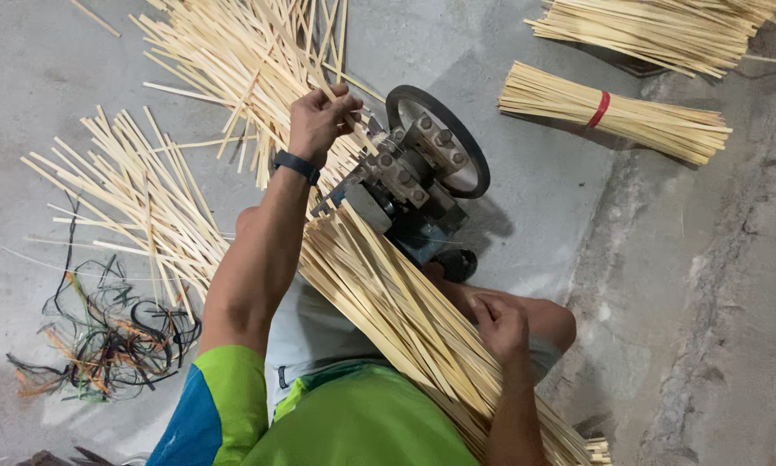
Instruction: The person feeds individual bamboo strips into a mechanical thinning or splitting machine, pulling them through from the other side.
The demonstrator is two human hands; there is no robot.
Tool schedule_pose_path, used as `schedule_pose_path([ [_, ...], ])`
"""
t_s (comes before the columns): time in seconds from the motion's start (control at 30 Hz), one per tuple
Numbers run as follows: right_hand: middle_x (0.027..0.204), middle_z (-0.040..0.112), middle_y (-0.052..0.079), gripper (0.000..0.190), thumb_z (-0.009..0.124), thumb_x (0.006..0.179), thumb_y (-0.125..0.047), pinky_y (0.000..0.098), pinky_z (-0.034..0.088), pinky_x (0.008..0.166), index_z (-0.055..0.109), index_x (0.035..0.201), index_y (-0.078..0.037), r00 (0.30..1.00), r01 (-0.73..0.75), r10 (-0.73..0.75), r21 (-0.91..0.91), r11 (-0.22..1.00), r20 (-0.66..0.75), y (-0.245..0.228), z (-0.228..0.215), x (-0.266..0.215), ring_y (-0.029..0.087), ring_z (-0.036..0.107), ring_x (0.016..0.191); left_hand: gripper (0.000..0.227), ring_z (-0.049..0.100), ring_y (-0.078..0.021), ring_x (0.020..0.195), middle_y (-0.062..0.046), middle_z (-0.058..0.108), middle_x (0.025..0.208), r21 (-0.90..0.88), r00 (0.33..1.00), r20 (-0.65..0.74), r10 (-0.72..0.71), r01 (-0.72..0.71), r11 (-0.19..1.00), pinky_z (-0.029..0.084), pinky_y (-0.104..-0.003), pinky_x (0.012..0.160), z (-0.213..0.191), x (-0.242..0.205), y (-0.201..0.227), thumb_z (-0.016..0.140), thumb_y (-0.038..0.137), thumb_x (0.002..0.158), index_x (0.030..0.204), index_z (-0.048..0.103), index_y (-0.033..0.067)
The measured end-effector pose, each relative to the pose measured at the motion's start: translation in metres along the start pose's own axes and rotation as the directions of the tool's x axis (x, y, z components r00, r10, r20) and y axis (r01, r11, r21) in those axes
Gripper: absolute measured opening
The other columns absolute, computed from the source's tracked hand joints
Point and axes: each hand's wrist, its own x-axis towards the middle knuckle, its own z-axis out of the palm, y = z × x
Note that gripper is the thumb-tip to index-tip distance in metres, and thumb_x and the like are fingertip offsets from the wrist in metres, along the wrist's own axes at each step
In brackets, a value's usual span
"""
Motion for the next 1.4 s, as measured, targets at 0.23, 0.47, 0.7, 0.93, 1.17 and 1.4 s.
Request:
schedule_pose_path([
  [0.23,0.12,0.073,0.015,0.019,0.067,0.095,-0.013,0.0319,0.059,0.091,0.063,0.104,0.003,0.976,-0.214,0.14,0.856,0.471,0.167,-0.005,0.002,0.009,0.025,0.072,0.107,0.033,0.069,-0.0175,0.073,-0.013,0.069,0.094,0.352,0.828,0.03,0.559,-0.532,0.77,0.065,-0.029,0.061,0.02,-0.007,0.074,0.059,0.008,0.104,0.137,0.06,0.0066],
  [0.47,0.123,0.062,0.02,0.046,0.071,0.09,-0.032,0.0501,0.047,0.1,0.06,0.122,0.0,0.472,0.397,-0.812,-0.74,0.543,-0.343,-0.138,-0.051,0.008,0.038,0.058,0.117,0.02,0.068,-0.0206,0.088,-0.008,0.072,0.103,0.303,0.284,0.854,0.437,-0.953,0.028,0.057,-0.031,0.06,0.11,-0.126,0.084,0.069,0.001,0.097,0.108,0.079,0.0143],
  [0.7,0.076,0.068,0.003,0.01,0.077,0.095,-0.017,0.0283,0.048,0.054,0.078,0.1,-0.009,0.919,0.215,-0.255,-0.163,0.963,-0.299,-0.082,-0.047,0.003,0.012,0.062,0.062,0.009,0.07,-0.0224,0.103,-0.005,0.074,0.103,0.186,0.132,0.86,0.493,-0.981,-0.061,0.054,-0.042,0.099,0.116,-0.141,0.068,0.076,0.015,0.084,0.093,0.076,0.0161],
  [0.93,0.085,0.079,0.01,0.022,0.075,0.095,-0.029,0.0341,0.056,0.068,0.081,0.097,-0.007,0.975,-0.19,0.14,-0.321,0.928,-0.171,-0.027,-0.056,0.004,0.02,0.073,0.069,0.009,0.071,-0.0156,0.078,-0.009,0.075,0.093,0.641,0.776,0.177,0.606,-0.558,0.527,0.058,-0.03,0.069,0.021,-0.059,0.059,0.075,0.016,0.1,0.101,0.078,0.0085],
  [1.17,0.098,0.078,0.015,0.032,0.072,0.094,-0.036,0.0398,0.058,0.075,0.081,0.101,-0.007,0.972,0.123,-0.188,-0.374,0.919,-0.143,-0.035,-0.013,0.049,0.032,0.076,0.085,0.03,0.072,-0.015,0.082,-0.013,0.079,0.098,0.547,0.935,0.052,0.351,-0.32,0.774,0.061,-0.031,0.074,-0.008,-0.03,-0.001,0.077,0.026,0.097,0.111,0.076,-0.0005],
  [1.4,0.083,0.077,0.016,0.036,0.076,0.091,-0.041,0.0424,0.058,0.071,0.082,0.091,-0.005,0.977,0.08,-0.144,-0.362,0.929,-0.155,-0.027,-0.011,0.052,0.033,0.075,0.076,0.043,0.072,-0.0149,0.076,-0.013,0.077,0.099,0.32,1.0,-0.003,-0.027,0.026,0.947,0.062,-0.029,0.064,0.001,-0.013,-0.014,0.07,0.023,0.097,0.131,0.061,-0.0031],
])
